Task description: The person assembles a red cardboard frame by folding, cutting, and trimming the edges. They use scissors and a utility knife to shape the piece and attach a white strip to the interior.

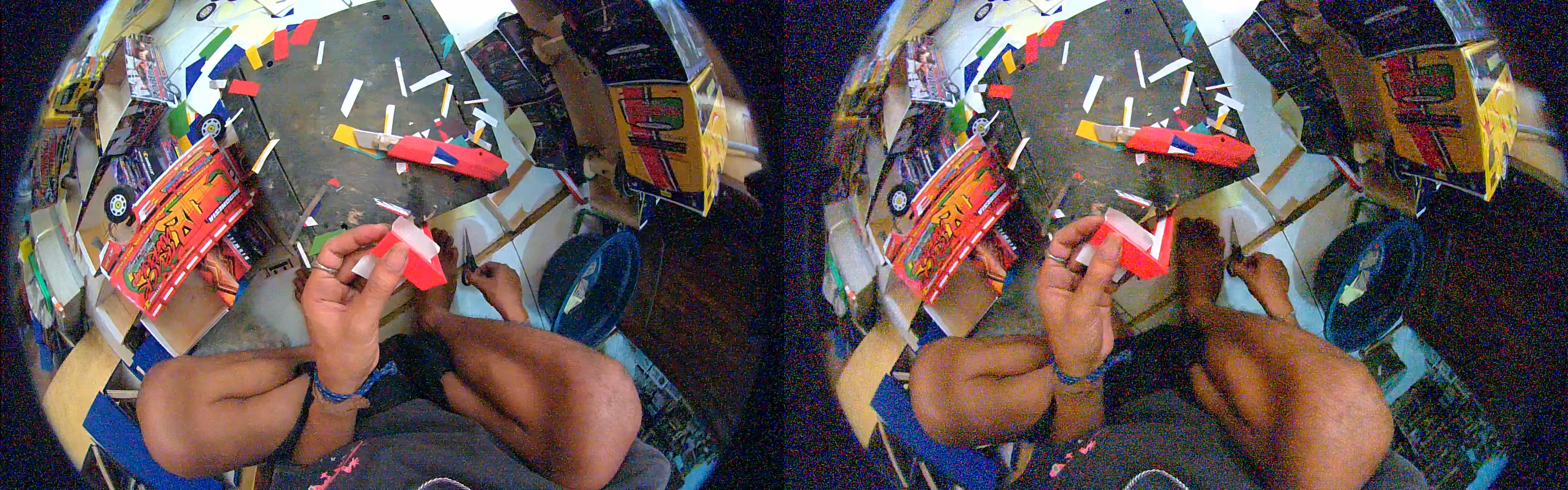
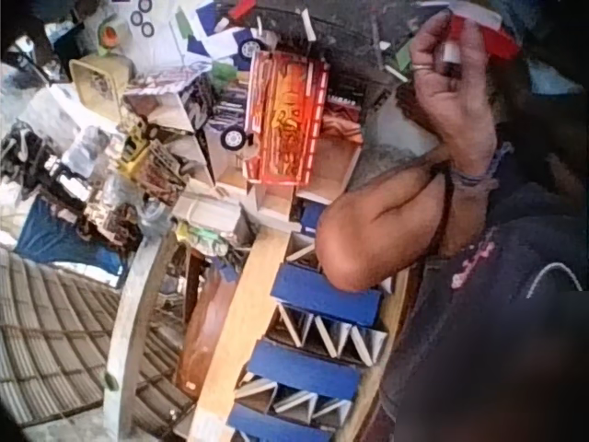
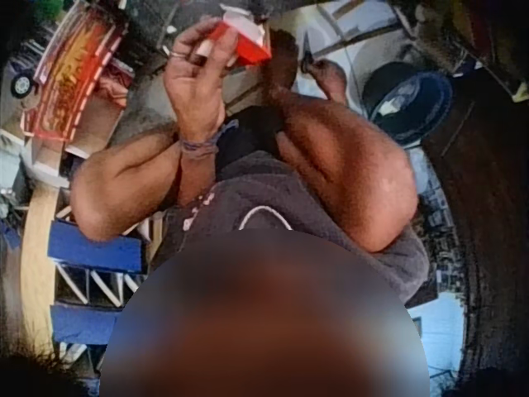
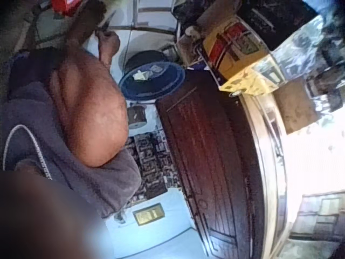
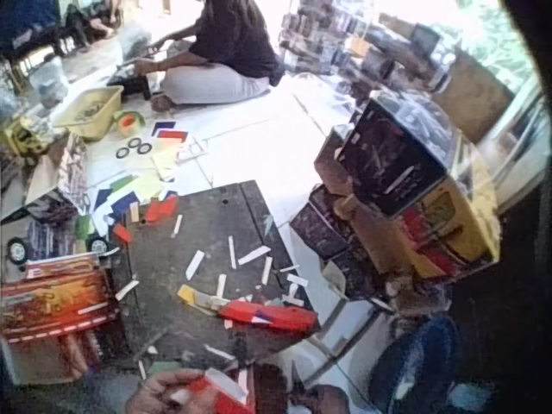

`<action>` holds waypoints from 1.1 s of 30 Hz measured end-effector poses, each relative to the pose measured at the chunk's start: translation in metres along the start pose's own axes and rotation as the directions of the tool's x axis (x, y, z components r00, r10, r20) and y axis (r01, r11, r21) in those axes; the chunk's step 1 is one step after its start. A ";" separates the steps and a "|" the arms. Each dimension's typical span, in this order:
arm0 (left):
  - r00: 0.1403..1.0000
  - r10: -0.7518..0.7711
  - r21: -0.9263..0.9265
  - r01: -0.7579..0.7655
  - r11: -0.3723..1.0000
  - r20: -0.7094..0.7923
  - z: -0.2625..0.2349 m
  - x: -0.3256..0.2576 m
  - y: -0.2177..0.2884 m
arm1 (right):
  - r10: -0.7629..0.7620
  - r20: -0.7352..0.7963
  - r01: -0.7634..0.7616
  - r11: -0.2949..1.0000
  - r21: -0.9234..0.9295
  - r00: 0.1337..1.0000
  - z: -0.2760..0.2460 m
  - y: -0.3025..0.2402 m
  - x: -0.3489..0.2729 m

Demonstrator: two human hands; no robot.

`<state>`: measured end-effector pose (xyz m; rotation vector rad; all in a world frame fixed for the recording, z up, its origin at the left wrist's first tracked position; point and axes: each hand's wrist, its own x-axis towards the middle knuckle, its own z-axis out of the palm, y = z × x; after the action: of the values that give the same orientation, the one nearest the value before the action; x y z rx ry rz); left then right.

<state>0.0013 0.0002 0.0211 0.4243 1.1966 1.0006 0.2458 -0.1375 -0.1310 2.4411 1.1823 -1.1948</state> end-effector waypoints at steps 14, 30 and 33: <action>0.997 0.012 0.221 -0.028 0.975 0.074 0.009 -0.005 0.001 | -0.469 0.336 0.025 0.609 0.792 0.817 -0.162 -0.045 -0.063; 0.996 0.082 0.007 -0.081 0.997 -0.029 0.005 -0.003 -0.004 | -0.792 0.220 0.628 0.592 0.506 0.570 -0.153 -0.098 -0.052; 0.997 0.075 -0.025 -0.075 0.997 0.015 0.003 -0.002 -0.006 | -0.783 0.270 0.606 0.610 0.510 0.560 -0.155 -0.098 -0.051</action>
<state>0.0066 -0.0038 0.0193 0.4602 1.1605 1.0734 0.2474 -0.0293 0.0256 1.6177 1.9967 -2.2570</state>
